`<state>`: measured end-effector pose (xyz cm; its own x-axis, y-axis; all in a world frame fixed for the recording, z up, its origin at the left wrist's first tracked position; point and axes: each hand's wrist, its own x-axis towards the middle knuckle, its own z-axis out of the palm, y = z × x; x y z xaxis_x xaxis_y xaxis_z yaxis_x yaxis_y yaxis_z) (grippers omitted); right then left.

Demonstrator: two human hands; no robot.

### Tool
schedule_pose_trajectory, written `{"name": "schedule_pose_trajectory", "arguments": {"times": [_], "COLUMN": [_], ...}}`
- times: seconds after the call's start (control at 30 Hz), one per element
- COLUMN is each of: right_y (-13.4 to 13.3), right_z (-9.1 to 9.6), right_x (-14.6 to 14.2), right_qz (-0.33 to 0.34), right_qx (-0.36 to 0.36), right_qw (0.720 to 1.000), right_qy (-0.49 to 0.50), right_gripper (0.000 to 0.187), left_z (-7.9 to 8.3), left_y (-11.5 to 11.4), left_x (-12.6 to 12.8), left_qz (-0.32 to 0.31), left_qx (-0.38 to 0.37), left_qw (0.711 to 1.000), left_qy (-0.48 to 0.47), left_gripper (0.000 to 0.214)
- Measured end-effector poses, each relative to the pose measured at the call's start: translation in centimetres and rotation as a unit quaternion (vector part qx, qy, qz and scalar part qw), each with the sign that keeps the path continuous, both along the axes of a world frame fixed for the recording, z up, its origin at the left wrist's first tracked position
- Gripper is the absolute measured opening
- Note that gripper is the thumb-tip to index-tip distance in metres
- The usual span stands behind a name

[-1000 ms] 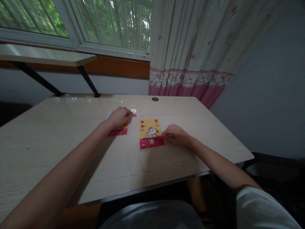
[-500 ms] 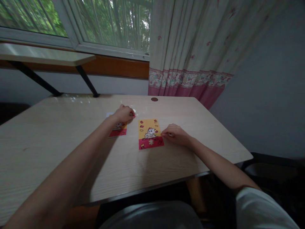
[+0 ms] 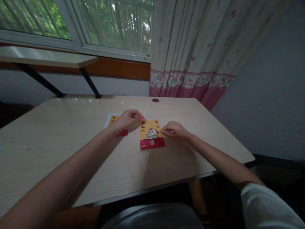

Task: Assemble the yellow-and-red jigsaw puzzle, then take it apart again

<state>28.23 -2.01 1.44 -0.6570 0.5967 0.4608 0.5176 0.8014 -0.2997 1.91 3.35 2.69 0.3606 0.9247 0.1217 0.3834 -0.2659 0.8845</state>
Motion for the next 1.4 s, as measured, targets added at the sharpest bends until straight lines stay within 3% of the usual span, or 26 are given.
{"name": "schedule_pose_trajectory", "arguments": {"times": [0.2, 0.37, 0.87, 1.1, 1.3, 1.4], "right_y": [0.9, 0.2, -1.3, -1.1, -1.3, -1.2], "right_z": [0.0, -1.0, -0.8, -0.8, -0.6, -0.7], "right_x": [-1.6, -3.5, -3.8, -3.3, -3.2, -3.0], "right_qz": [-0.037, -0.101, -0.102, -0.116, -0.104, -0.097], "right_qx": [0.016, 0.031, 0.118, 0.101, 0.114, 0.088], "right_qw": [0.999, 0.993, 0.985, 0.987, 0.986, 0.989], "right_qy": [-0.021, 0.046, 0.077, 0.039, 0.058, 0.065], "right_gripper": [0.021, 0.026, 0.027, 0.027, 0.023, 0.021], "left_z": [0.1, -0.7, -1.4, -1.3, -1.4, -1.5], "left_y": [-4.2, -5.5, -6.8, -7.1, -7.1, -6.9], "left_x": [1.8, 3.0, 3.8, 3.9, 3.9, 3.6], "left_qz": [0.062, 0.053, 0.075, 0.071, 0.06, 0.074], "left_qx": [-0.154, -0.228, -0.161, -0.159, -0.158, -0.128], "left_qw": [0.973, 0.931, 0.94, 0.939, 0.941, 0.952], "left_qy": [-0.162, -0.281, -0.291, -0.295, -0.292, -0.269], "left_gripper": [0.011, 0.009, 0.022, 0.024, 0.022, 0.027]}}
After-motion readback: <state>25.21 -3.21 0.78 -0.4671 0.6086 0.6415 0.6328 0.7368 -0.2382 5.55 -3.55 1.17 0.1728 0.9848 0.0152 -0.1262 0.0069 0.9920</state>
